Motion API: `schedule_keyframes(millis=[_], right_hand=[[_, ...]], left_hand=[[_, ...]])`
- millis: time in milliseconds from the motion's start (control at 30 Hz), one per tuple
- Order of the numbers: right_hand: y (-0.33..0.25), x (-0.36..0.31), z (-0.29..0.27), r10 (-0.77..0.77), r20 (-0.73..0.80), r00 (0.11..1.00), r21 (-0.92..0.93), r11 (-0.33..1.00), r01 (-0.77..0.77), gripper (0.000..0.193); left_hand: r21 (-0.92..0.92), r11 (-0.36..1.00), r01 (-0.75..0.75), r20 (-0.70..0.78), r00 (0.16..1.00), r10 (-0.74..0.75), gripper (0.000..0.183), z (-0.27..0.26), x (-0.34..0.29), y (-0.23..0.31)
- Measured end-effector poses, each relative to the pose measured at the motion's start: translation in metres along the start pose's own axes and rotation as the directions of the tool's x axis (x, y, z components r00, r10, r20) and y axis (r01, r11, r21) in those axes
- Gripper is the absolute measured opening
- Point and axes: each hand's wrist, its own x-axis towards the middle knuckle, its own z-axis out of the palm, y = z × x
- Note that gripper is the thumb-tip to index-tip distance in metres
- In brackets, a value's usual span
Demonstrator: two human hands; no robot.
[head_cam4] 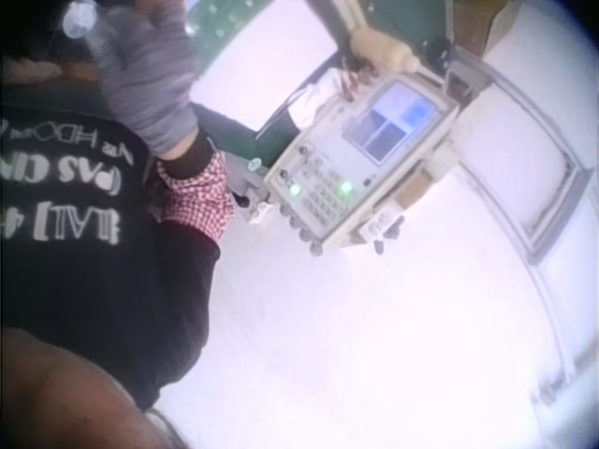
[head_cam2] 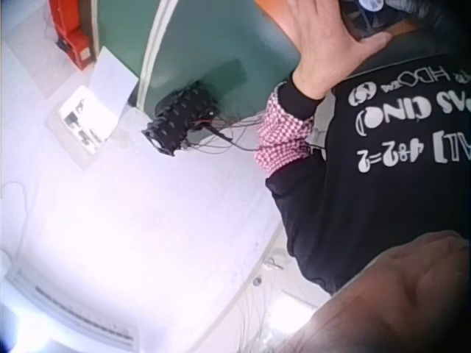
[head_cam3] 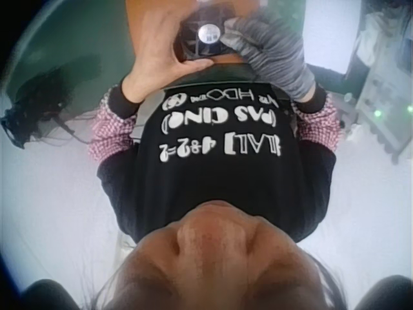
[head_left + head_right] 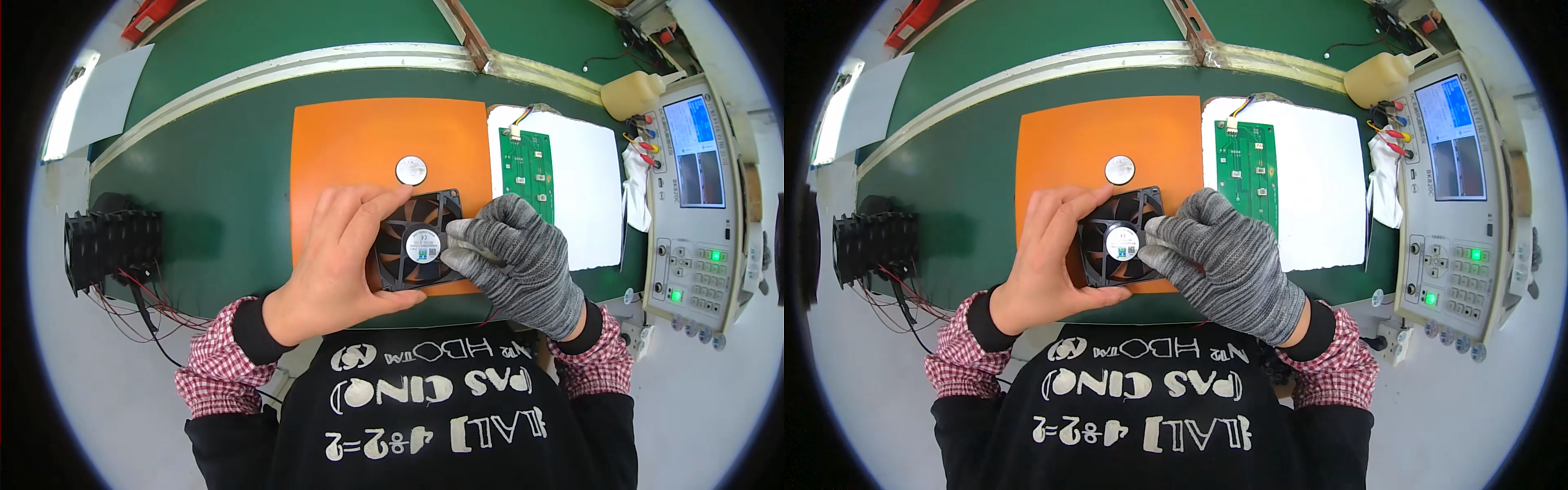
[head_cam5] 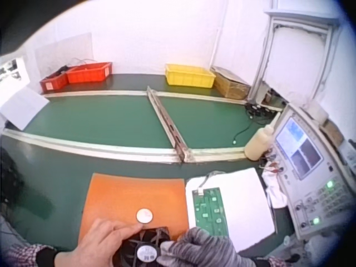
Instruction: The person tests multiple small black cooling fans by connecting them to a green circuit board using red and black wires. They pick up each fan, connect the wires to the board, and place the fan on an orange mat. The person also uses a handheld digital device to measure values and applies a substance from a bottle to the fan's center.
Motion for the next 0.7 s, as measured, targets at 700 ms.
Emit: schedule_keyframes(millis=[700], right_hand=[[0.0003, 0.0088, -0.004, 0.015, 0.078, 0.997, 0.037, 0.999, -0.018, 0.022]], left_hand=[[0.042, 0.999, 0.017, 0.026, 0.999, -0.019, 0.099, -0.0029, -0.0013, 0.0002]])
